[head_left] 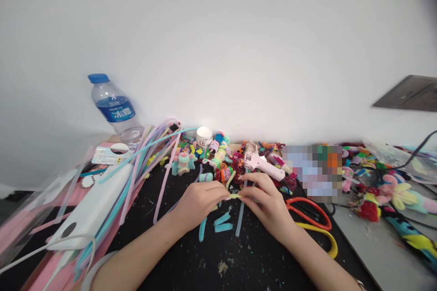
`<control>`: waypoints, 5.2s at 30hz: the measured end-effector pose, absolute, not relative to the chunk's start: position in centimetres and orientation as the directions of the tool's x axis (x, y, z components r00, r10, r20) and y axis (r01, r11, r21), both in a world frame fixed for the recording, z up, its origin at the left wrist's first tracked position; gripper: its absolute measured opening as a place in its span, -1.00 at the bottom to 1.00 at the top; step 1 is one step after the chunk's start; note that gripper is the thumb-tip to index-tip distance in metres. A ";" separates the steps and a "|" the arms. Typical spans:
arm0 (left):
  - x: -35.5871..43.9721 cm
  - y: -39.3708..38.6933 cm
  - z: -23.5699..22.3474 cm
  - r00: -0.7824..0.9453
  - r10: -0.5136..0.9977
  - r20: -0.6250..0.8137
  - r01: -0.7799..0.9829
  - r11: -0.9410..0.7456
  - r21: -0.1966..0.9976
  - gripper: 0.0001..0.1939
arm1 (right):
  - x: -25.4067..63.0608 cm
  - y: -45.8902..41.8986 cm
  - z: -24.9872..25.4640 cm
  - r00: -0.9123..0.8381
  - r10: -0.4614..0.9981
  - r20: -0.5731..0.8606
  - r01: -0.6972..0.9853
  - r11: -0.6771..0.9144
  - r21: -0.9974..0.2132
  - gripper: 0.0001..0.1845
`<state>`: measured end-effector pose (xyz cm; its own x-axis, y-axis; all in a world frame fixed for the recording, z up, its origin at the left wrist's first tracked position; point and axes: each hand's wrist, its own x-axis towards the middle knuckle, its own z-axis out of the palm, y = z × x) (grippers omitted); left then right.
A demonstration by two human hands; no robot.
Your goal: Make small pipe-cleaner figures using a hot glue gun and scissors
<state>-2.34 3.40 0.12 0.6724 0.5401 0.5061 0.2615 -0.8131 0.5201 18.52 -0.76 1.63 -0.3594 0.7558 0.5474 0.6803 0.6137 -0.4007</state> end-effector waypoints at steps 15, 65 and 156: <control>-2.3 3.3 0.2 0.653 0.577 0.490 0.314 -0.795 0.518 -0.77 | 18.5 -0.8 1.6 -0.351 0.750 0.560 0.687 0.613 -0.391 -0.89; -2.4 3.2 0.1 0.638 0.578 0.509 0.300 -0.796 0.526 -0.80 | 18.8 -0.8 1.3 -0.364 0.751 0.550 0.653 0.627 -0.424 -0.88; -2.3 3.7 0.0 0.377 0.794 0.477 0.343 -0.598 0.724 -0.85 | 18.8 -0.6 1.4 -0.333 0.770 0.544 0.675 0.597 -0.432 -0.89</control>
